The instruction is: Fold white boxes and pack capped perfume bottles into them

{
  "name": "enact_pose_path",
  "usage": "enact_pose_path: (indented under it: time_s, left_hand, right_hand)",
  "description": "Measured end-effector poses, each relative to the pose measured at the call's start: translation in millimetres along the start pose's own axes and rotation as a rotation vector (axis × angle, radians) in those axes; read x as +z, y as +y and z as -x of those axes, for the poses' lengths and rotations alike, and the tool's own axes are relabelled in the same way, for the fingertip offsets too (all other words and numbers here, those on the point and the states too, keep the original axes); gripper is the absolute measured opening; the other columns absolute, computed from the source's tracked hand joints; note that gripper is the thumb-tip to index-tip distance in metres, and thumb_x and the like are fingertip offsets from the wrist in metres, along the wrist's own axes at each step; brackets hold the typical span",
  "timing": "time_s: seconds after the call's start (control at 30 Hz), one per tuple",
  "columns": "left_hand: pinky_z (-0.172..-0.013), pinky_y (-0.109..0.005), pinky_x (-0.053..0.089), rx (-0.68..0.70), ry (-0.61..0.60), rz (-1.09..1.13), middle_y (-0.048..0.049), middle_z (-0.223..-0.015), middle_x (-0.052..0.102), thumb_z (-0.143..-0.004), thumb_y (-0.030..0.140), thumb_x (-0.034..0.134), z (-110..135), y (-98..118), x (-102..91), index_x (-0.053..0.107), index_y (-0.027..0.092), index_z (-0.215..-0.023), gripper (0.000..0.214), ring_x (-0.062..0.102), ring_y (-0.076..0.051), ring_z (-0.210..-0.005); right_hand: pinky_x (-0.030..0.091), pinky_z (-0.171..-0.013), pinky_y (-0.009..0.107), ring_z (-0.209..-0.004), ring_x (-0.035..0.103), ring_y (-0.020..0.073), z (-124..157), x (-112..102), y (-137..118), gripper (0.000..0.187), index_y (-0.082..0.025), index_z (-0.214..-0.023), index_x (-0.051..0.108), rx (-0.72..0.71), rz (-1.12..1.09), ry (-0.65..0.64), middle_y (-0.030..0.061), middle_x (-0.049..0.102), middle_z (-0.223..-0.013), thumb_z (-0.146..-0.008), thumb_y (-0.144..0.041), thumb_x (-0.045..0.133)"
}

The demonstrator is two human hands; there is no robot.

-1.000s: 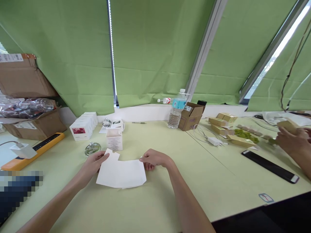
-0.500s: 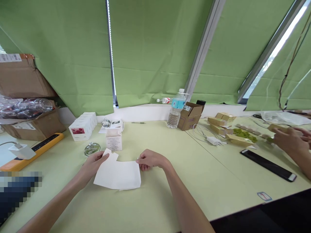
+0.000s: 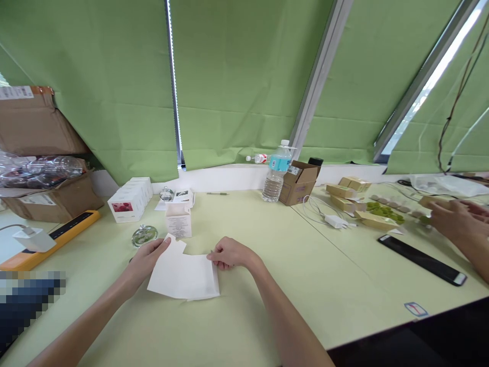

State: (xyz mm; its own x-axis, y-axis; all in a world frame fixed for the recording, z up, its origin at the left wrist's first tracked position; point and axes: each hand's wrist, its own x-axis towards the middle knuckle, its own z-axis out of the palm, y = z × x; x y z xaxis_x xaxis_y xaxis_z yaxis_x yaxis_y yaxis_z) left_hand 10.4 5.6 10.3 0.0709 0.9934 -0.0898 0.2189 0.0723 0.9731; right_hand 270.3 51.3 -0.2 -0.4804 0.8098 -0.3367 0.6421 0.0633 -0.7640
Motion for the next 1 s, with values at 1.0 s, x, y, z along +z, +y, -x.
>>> enact_pose_path:
  time_s: [1.0]
  left_hand:
    - [-0.074,-0.037,0.056,-0.044,-0.363,0.13,-0.0103,-0.115,0.059,-0.075,0.043,0.064,2.6,-13.6,4.5,0.058,0.021,-0.108,0.04,0.066,-0.02,-0.08]
  right_hand:
    - [0.043,-0.049,0.019,-0.053,0.057,0.0104,-0.5,6.5,-3.3,0.035,-0.014,-0.065,0.061,-0.037,-0.03,-0.055,0.0052,0.065,-0.066,-0.083,-0.041,0.049]
